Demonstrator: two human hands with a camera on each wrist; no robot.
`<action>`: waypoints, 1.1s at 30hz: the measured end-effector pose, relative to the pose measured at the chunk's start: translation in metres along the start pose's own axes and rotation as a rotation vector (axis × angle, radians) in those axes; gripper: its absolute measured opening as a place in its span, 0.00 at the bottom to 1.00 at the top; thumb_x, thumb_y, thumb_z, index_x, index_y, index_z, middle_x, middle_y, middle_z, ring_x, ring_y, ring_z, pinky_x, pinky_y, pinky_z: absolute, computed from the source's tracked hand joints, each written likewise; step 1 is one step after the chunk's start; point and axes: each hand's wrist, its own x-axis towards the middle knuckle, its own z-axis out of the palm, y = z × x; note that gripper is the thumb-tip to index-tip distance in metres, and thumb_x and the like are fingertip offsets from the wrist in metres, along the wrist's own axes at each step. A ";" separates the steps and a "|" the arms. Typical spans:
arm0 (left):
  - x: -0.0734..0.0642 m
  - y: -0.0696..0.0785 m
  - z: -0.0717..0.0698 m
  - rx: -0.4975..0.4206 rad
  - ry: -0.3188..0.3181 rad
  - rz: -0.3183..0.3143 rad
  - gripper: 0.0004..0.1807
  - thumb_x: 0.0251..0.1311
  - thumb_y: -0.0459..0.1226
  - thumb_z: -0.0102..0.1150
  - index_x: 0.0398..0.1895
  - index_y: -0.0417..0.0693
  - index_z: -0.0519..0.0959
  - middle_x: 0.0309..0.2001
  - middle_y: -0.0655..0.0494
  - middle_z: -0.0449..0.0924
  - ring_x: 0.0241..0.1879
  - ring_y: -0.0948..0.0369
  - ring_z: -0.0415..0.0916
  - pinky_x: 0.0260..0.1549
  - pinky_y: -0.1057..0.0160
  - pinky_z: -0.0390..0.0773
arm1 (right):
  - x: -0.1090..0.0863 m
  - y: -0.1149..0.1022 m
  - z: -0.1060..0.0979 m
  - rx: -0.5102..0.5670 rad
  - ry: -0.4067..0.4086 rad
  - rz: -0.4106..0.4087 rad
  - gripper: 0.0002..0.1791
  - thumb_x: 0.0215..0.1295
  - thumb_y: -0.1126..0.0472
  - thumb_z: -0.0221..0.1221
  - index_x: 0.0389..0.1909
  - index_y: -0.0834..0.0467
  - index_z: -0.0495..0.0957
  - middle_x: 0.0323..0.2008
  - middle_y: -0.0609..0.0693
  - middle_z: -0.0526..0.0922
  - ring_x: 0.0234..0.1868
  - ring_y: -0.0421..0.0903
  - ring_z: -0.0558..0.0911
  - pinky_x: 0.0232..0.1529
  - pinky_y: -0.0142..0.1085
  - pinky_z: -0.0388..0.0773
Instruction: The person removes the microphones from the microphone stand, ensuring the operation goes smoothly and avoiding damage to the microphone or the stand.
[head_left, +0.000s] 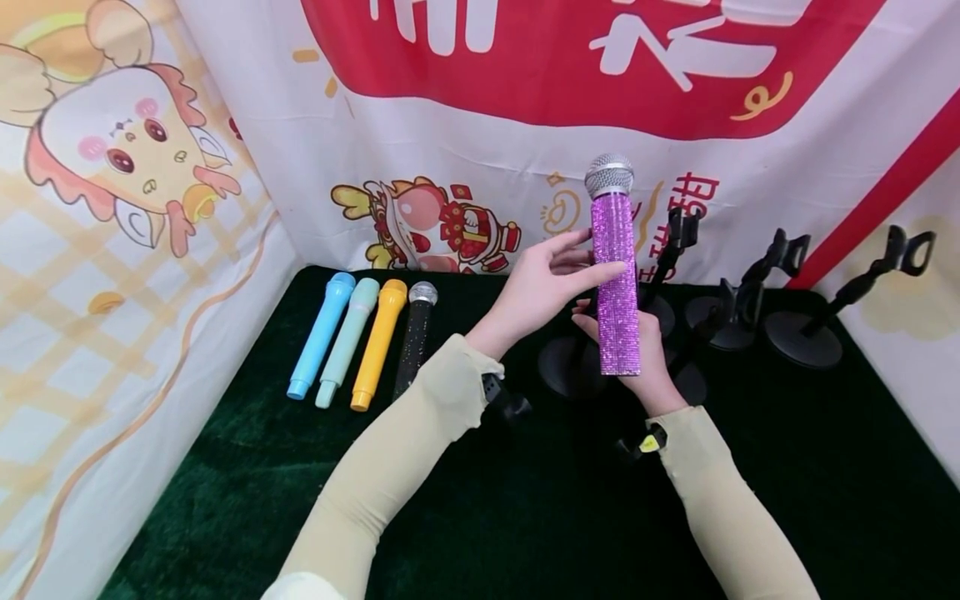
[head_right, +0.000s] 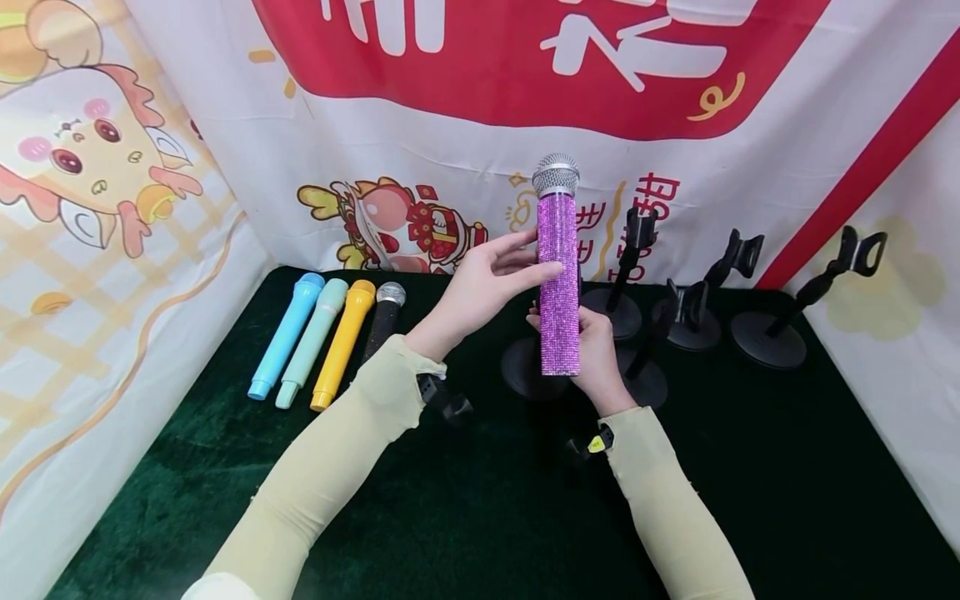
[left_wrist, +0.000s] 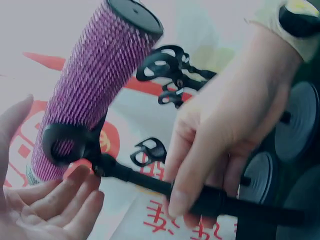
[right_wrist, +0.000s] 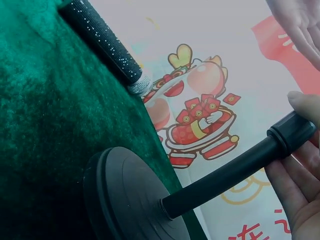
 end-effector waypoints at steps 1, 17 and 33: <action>0.001 0.001 0.002 0.001 0.005 -0.005 0.40 0.60 0.55 0.71 0.73 0.52 0.71 0.53 0.64 0.82 0.52 0.68 0.79 0.52 0.65 0.79 | 0.000 -0.002 0.000 0.002 0.003 0.002 0.16 0.69 0.58 0.67 0.55 0.56 0.83 0.49 0.50 0.87 0.51 0.43 0.84 0.53 0.29 0.76; 0.008 0.019 0.016 -0.005 0.033 -0.016 0.35 0.67 0.44 0.67 0.73 0.41 0.67 0.53 0.51 0.80 0.49 0.62 0.81 0.43 0.65 0.83 | 0.001 -0.002 -0.001 0.000 0.047 0.025 0.17 0.67 0.59 0.69 0.53 0.61 0.82 0.45 0.56 0.87 0.40 0.41 0.82 0.39 0.28 0.75; 0.015 0.021 0.020 -0.062 0.086 -0.028 0.34 0.69 0.44 0.66 0.73 0.41 0.66 0.53 0.52 0.78 0.48 0.62 0.80 0.46 0.67 0.81 | 0.001 0.002 0.001 -0.081 0.057 0.056 0.17 0.66 0.47 0.69 0.47 0.55 0.86 0.42 0.46 0.88 0.40 0.40 0.83 0.39 0.29 0.75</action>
